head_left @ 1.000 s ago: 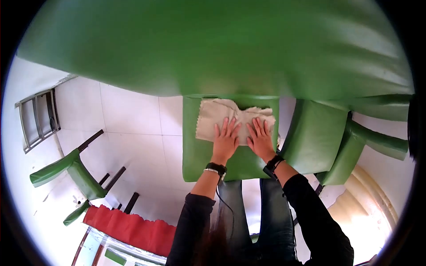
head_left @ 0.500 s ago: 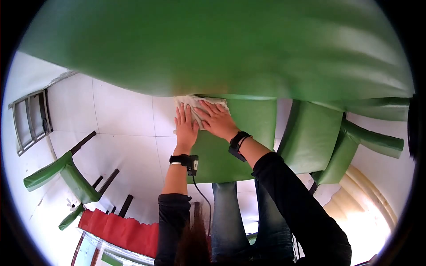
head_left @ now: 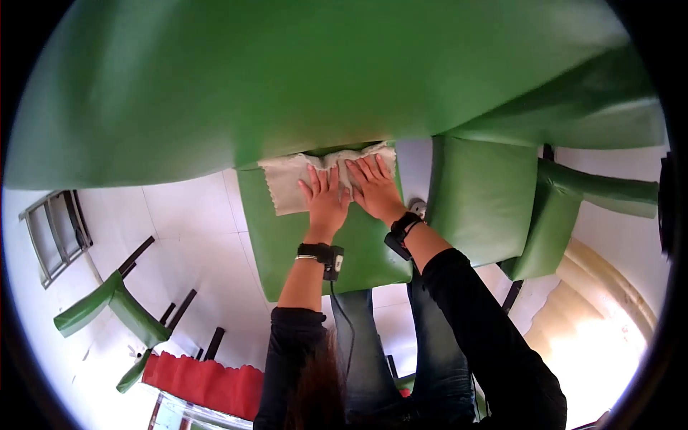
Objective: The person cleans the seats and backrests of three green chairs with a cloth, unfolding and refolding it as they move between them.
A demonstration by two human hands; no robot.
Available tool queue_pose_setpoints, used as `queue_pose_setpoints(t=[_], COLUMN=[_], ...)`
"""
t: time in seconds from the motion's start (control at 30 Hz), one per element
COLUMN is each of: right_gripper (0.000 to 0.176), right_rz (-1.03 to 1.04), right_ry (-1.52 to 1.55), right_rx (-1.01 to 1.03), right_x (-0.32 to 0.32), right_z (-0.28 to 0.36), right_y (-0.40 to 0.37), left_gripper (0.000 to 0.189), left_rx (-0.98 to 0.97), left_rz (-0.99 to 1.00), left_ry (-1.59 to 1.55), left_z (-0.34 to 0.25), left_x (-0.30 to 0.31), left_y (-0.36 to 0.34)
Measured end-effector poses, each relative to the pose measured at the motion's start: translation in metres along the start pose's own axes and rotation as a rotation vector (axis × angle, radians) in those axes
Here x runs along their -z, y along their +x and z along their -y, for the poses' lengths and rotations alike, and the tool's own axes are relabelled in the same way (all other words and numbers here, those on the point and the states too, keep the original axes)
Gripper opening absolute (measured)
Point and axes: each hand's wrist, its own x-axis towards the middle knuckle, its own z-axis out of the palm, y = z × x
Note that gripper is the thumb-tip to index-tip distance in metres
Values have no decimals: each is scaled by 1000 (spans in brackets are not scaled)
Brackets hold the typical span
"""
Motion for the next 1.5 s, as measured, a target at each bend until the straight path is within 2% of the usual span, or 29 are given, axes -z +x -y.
queue_pose_setpoints(t=[0.07, 0.17, 0.23, 0.3, 0.37, 0.4, 0.47, 0.6, 0.7, 0.73, 0.77, 0.83, 0.87, 0.93, 0.97, 1.0, 1.07, 1.17, 1.3, 1.37, 1.43, 1.5], right_gripper=[57, 56, 57, 58, 58, 50, 57, 53, 62, 66, 70, 76, 76, 78, 79, 79, 79, 74, 64, 64, 63, 59], right_rz=[-45, -38, 14, 105, 170, 153, 227, 94, -81, -118, -157, -159, -155, -178, -214, -214, -159, -55, 86, 112, 102, 59], right_ry=[26, 99, 168, 147, 256, 241, 294, 277, 321, 374, 427, 683, 682, 659, 595, 595, 576, 599, 261, 286, 289, 270], right_rx=[-88, -185, -216, -241, -270, -286, -259, -270, -259, -285, -312, -443, -442, -517, -417, -413, -474, -618, -642, -599, -574, -467], right_x=[0, -10, -23, -39, -43, -44, -52, -54, -36, -29, -20, 1, -1, -12, -16, -24, -36, -37, -63, -56, -56, -55], right_z=[-6, -2, 9, 25, 44, 54, 61, 44, 10, 0, -9, -21, -27, -30, -31, -31, -19, 20, 79, 87, 87, 76], right_y=[-17, -58, -103, -155, -201, -220, -245, -215, -139, -110, -80, -28, -14, 0, -7, -19, -59, -138, -249, -261, -259, -239], left_gripper=[57, 56, 49, 50, 51, 51, 51, 49, 47, 46, 45, 41, 41, 41, 41, 41, 42, 43, 42, 42, 44, 44], left_rx=[-7, -95, -159, -201, -198, -198, -213, -219, -197, -195, -211, -133, -131, 6, -13, -11, -165, -238, -311, -303, -381, -393], left_rz=[34, -17, 89, 260, 333, 342, 424, 381, 185, 62, 37, -22, -21, 117, 101, 98, 39, 193, 359, 389, 419, 422], left_ry=[3, 12, 88, 161, 124, 129, 87, 180, 216, 153, 143, 2, -1, -135, -135, -134, -19, 79, 30, 33, 96, 154], left_z=[-21, -41, -52, -57, -65, -66, -65, -57, -61, -55, -53, -53, -56, -60, -60, -59, -59, -67, -67, -54, -44, -31], left_x=[-10, -27, -40, -55, -59, -62, -67, -74, -43, -40, -30, -14, -9, 0, -3, -8, -22, -49, -69, -75, -73, -80], left_y=[-2, -26, -63, -109, -155, -176, -201, -181, -98, -71, -42, 1, 13, 22, 16, 6, -30, -105, -208, -225, -233, -223])
